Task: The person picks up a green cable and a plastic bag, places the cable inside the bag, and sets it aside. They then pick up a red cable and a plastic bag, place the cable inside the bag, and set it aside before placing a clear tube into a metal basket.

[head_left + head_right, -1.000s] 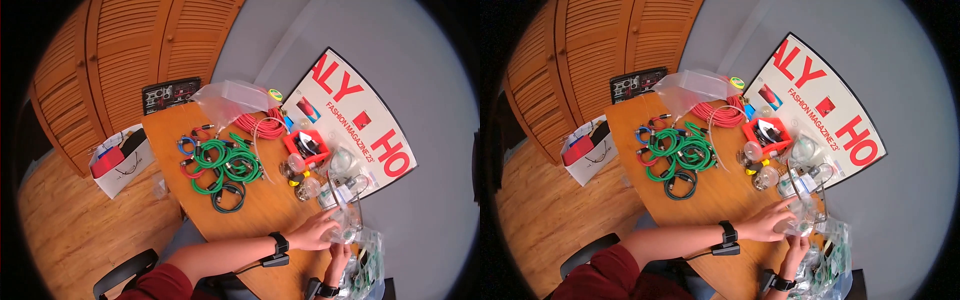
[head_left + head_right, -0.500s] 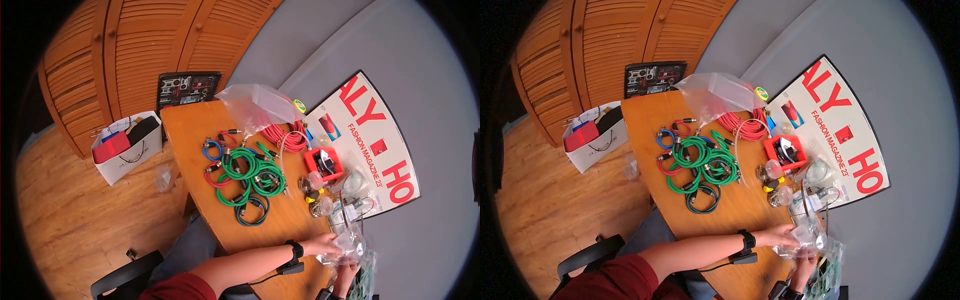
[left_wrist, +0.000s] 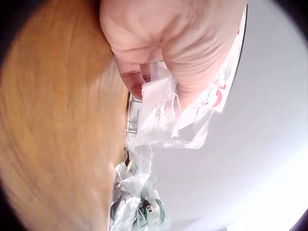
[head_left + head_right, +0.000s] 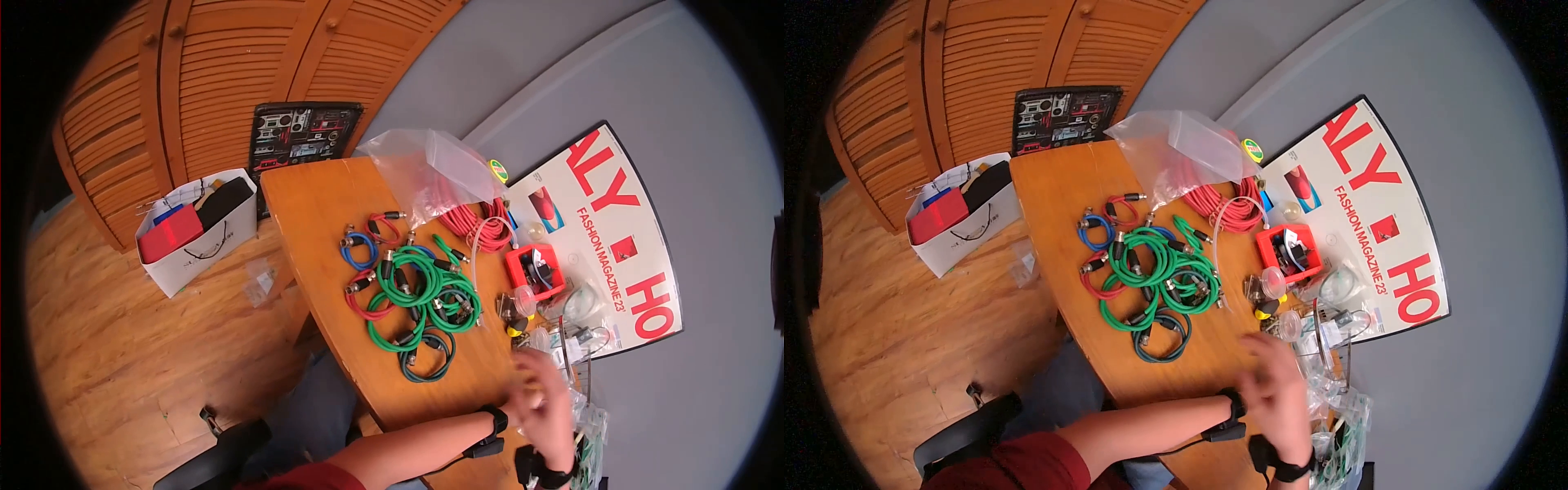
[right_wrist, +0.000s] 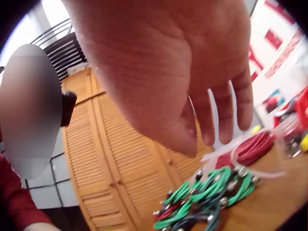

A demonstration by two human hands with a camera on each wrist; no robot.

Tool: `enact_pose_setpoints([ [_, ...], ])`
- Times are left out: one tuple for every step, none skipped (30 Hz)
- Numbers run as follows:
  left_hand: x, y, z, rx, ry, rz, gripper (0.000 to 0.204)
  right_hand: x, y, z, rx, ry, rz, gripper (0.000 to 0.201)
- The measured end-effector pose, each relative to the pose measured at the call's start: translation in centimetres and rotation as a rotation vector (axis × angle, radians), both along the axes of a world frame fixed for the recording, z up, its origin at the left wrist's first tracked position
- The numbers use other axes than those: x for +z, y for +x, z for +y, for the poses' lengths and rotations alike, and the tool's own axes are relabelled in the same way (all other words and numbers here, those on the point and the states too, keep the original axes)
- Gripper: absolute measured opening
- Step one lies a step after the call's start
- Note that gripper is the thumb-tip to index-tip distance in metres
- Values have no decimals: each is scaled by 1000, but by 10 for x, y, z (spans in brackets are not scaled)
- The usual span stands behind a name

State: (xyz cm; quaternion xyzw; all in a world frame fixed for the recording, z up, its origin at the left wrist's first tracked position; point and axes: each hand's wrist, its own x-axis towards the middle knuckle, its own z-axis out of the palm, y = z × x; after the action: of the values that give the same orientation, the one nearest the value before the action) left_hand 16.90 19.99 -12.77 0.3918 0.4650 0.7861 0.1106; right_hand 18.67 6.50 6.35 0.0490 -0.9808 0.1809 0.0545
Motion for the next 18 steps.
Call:
enact_pose_setpoints([
  [-19,7,-7,-4,15,0,33,-3,-15,-20,165,67,-64,42],
  [-37,16,-14,-5,34,0,33,-7,-28,-34,267,125,-83,45],
  [-38,22,5,-4,54,-4,33,-8,-41,-50,346,118,-70,45],
  [-28,26,27,-4,73,-9,33,-11,-51,-59,353,127,-76,45],
  [-26,24,43,-5,92,-13,34,-16,-62,-65,392,145,-61,46],
  [-29,16,45,-8,109,-17,35,-21,-72,-71,429,162,-46,47],
  [-34,13,48,-12,124,-19,35,-26,-82,-77,436,174,1,46],
  [-37,10,52,-18,136,-19,36,-32,-89,-78,437,177,2,46],
  [-38,13,65,-27,146,-15,38,-38,-96,-78,429,203,40,43],
  [-42,16,77,-39,154,-11,39,-43,-102,-78,417,227,79,41],
  [-50,16,77,-54,162,-7,40,-47,-107,-78,421,257,115,32],
  [-54,15,81,-75,171,-9,41,-48,-109,-80,406,257,113,32],
  [-57,22,89,-104,179,-12,43,-49,-111,-80,416,280,134,28],
  [-63,34,96,-138,187,-17,44,-51,-113,-79,421,302,153,24],
  [-27,25,46,-178,-112,-94,48,-51,-113,-78,399,231,182,21],
  [-18,19,32,-214,-117,-94,48,-46,-111,-78,373,137,195,19],
  [-14,19,25,-248,-109,-162,48,-41,-110,-75,348,90,188,18],
  [-10,19,19,-283,-104,-230,47,-36,-108,-72,321,41,184,18],
])
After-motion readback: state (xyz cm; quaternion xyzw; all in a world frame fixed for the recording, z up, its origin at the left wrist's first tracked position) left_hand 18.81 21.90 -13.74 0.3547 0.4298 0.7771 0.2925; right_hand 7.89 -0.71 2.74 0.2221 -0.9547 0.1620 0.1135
